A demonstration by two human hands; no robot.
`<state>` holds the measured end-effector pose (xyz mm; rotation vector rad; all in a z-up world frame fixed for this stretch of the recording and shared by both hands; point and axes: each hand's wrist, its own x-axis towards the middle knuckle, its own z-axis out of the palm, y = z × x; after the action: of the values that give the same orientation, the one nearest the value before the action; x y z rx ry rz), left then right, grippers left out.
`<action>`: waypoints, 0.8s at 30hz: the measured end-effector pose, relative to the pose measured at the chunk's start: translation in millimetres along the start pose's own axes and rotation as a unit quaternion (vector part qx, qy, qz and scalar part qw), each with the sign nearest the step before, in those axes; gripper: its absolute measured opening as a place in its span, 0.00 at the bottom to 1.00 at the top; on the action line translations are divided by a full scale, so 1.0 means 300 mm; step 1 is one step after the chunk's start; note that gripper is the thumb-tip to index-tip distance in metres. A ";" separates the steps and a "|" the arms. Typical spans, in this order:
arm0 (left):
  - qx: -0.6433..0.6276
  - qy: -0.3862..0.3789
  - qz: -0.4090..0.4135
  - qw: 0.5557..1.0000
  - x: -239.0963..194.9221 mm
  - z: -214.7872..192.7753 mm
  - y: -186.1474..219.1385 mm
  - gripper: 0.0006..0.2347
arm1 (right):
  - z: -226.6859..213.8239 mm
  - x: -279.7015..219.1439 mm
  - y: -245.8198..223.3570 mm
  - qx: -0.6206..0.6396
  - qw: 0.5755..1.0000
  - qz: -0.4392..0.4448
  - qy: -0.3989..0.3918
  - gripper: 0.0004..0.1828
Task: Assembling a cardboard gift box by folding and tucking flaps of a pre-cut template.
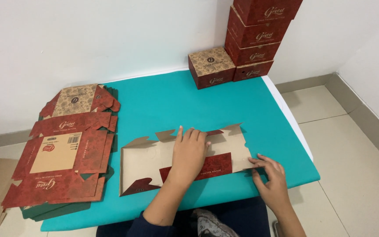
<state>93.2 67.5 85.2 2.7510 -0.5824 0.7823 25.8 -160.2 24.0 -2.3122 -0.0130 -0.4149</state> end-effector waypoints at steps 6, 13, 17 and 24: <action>-0.027 0.021 0.016 0.999 -0.029 0.020 0.028 0.14 | -0.019 0.001 -0.066 -0.011 0.999 -0.034 -0.018 0.14; -0.068 -0.002 0.041 0.997 -0.088 -0.086 0.027 0.13 | -0.031 0.041 -0.224 -0.097 0.966 -0.239 -0.010 0.25; -0.088 -0.098 0.030 0.991 -0.151 -0.117 0.009 0.19 | -0.006 0.065 -0.253 -0.108 0.953 -0.280 -0.034 0.26; -0.080 -0.040 0.085 0.992 -0.118 -0.113 -0.020 0.14 | 0.021 0.115 -0.257 -0.084 0.956 -0.276 -0.057 0.12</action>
<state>52.6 94.6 93.6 2.6196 -0.8649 0.6317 50.0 -105.6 84.2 -2.4756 -0.7178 -0.5751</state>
